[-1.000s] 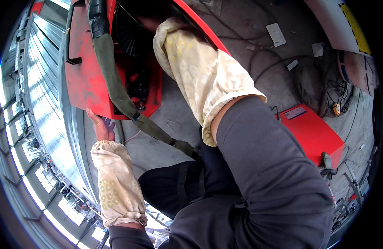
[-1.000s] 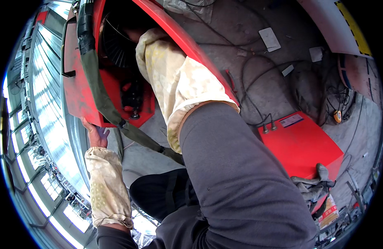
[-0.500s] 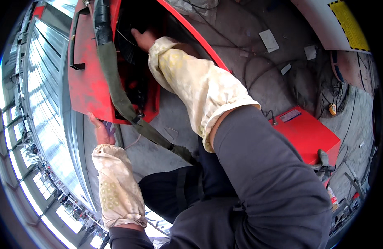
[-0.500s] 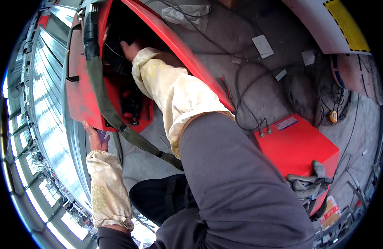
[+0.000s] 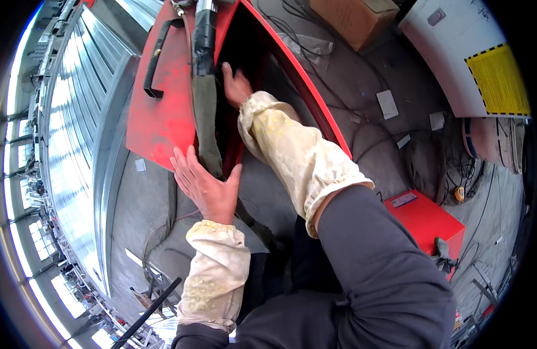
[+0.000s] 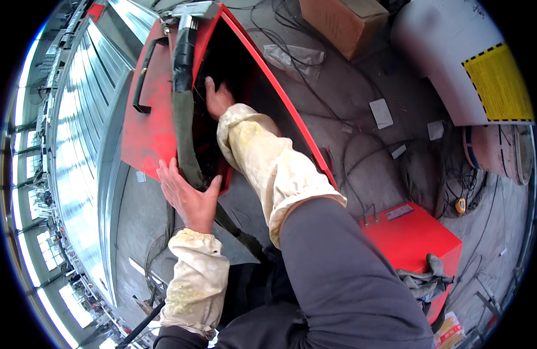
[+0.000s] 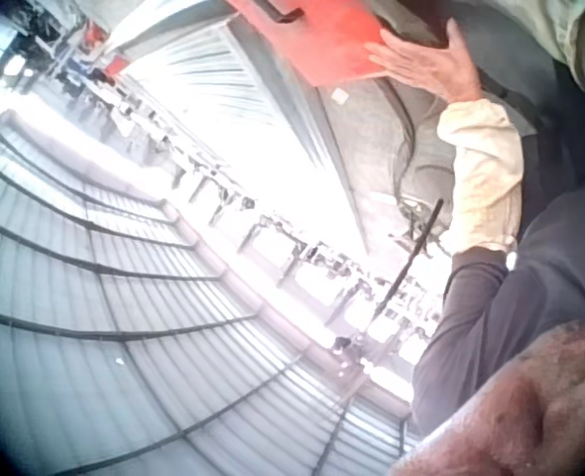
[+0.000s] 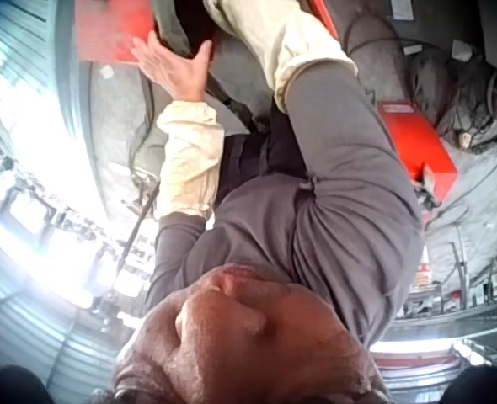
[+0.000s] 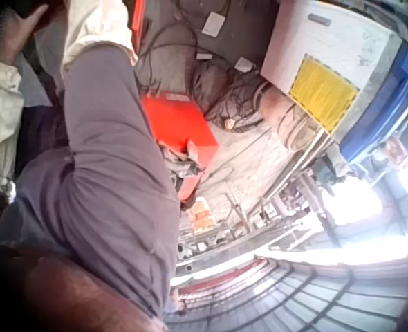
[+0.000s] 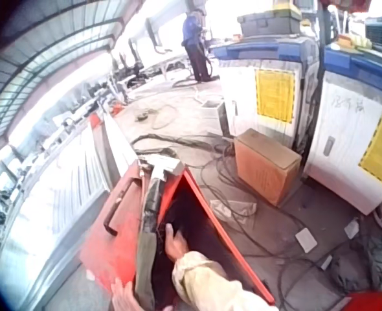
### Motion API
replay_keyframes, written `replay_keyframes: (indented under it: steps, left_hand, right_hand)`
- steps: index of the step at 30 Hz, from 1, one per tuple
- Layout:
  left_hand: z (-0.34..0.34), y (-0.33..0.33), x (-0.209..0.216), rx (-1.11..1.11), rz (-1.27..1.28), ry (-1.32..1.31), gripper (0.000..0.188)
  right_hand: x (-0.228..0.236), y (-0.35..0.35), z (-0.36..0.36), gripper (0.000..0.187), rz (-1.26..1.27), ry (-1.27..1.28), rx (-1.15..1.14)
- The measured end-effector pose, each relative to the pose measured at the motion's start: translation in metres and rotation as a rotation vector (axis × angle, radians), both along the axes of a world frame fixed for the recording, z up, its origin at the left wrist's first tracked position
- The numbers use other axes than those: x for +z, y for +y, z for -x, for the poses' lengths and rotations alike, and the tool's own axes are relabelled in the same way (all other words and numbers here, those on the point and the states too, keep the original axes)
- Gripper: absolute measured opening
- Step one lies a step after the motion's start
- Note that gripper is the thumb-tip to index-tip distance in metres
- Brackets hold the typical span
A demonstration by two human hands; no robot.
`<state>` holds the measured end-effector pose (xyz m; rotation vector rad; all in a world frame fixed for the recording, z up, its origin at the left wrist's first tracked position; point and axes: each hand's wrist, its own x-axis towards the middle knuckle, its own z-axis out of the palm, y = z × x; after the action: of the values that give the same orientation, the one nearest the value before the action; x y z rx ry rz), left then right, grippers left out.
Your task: The person kneels on the floor and works on a red electrical machine, using a screwdriver to adjust internal components and a touchscreen to interact with the device. They open and close the machine's cover multiple times while manipulating wires and internal parts.
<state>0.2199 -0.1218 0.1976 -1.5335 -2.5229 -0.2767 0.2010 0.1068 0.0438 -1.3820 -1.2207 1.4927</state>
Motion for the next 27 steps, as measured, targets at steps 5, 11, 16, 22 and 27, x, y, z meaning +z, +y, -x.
replay_keyframes:
  steps: [5, 11, 16, 22, 27]
  left_hand:
    - [0.037, -0.014, 0.004, -0.125, -0.054, -0.076, 0.078]
    - [0.043, -0.005, 0.064, -0.083, -0.208, -0.487, 0.051]
    - [0.072, 0.004, 0.099, -0.03, -0.01, -0.971, 0.04]
    - [0.048, 0.026, 0.107, -0.121, -0.112, -1.03, 0.029]
    - [0.06, -0.009, 0.125, -0.201, -0.247, -0.78, 0.03]
  right_hand:
    - [-0.001, -0.001, 0.0, 0.101, 0.034, -0.016, 0.091]
    - [-0.005, 0.0, -0.003, 0.101, 0.061, -0.044, 0.116]
    - [-0.006, 0.006, -0.006, 0.101, 0.026, -0.03, 0.112]
    - [-0.012, 0.003, -0.002, 0.102, 0.018, -0.016, 0.037]
    - [-0.001, -0.005, 0.0, 0.1, 0.074, 0.044, 0.085]
